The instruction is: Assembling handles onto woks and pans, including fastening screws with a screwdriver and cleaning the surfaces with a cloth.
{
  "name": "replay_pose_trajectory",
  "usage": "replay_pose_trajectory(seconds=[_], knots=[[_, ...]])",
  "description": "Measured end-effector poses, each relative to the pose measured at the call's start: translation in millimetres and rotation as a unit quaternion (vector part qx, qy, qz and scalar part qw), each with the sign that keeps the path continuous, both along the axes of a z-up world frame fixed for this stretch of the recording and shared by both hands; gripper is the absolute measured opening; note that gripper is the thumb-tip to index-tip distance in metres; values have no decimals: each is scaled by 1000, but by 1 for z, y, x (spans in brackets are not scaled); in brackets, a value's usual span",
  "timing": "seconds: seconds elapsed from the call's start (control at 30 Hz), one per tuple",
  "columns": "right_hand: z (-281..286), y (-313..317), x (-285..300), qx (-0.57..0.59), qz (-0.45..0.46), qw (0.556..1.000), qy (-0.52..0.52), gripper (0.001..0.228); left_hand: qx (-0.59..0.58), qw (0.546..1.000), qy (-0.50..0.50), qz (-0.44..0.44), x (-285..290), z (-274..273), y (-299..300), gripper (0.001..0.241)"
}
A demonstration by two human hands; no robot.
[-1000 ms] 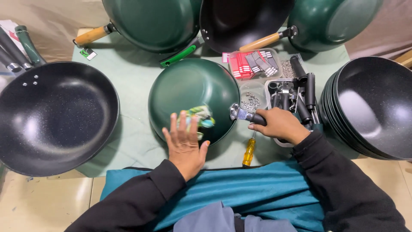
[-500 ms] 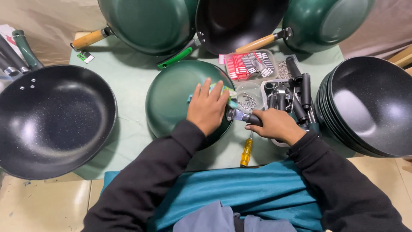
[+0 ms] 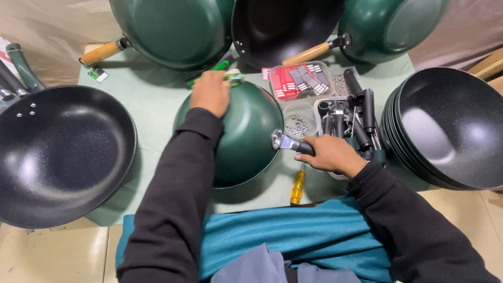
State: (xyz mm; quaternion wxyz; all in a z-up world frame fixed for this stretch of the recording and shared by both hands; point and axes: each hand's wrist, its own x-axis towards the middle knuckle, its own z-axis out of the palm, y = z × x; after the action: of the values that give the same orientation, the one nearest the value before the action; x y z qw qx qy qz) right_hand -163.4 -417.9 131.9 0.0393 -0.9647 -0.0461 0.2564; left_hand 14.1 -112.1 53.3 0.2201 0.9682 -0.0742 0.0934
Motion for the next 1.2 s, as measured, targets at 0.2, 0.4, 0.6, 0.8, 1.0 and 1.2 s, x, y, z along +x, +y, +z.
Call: replay_pose_trajectory(seconds=[0.2,0.4,0.6,0.8,1.0,1.2], knots=[[5,3,1,-2,3,1000,3,52,-102,981,124,106,-12,-35,87,38],[8,6,-1,-4,-1,1000,1,52,-222,928,240,178,-35,-110,143,63],[9,5,-1,-6,4,1000,-5,51,-189,927,233,226,-78,-84,117,56],[8,4,0,-18,5,1000,-13,49,-61,987,-93,116,-147,-52,64,67],[15,7,-4,-28,16,999,-26,46,41,969,-242,-11,-189,2,7,62],[17,8,-6,-31,23,999,-34,46,44,960,-251,-119,-171,37,-36,46]])
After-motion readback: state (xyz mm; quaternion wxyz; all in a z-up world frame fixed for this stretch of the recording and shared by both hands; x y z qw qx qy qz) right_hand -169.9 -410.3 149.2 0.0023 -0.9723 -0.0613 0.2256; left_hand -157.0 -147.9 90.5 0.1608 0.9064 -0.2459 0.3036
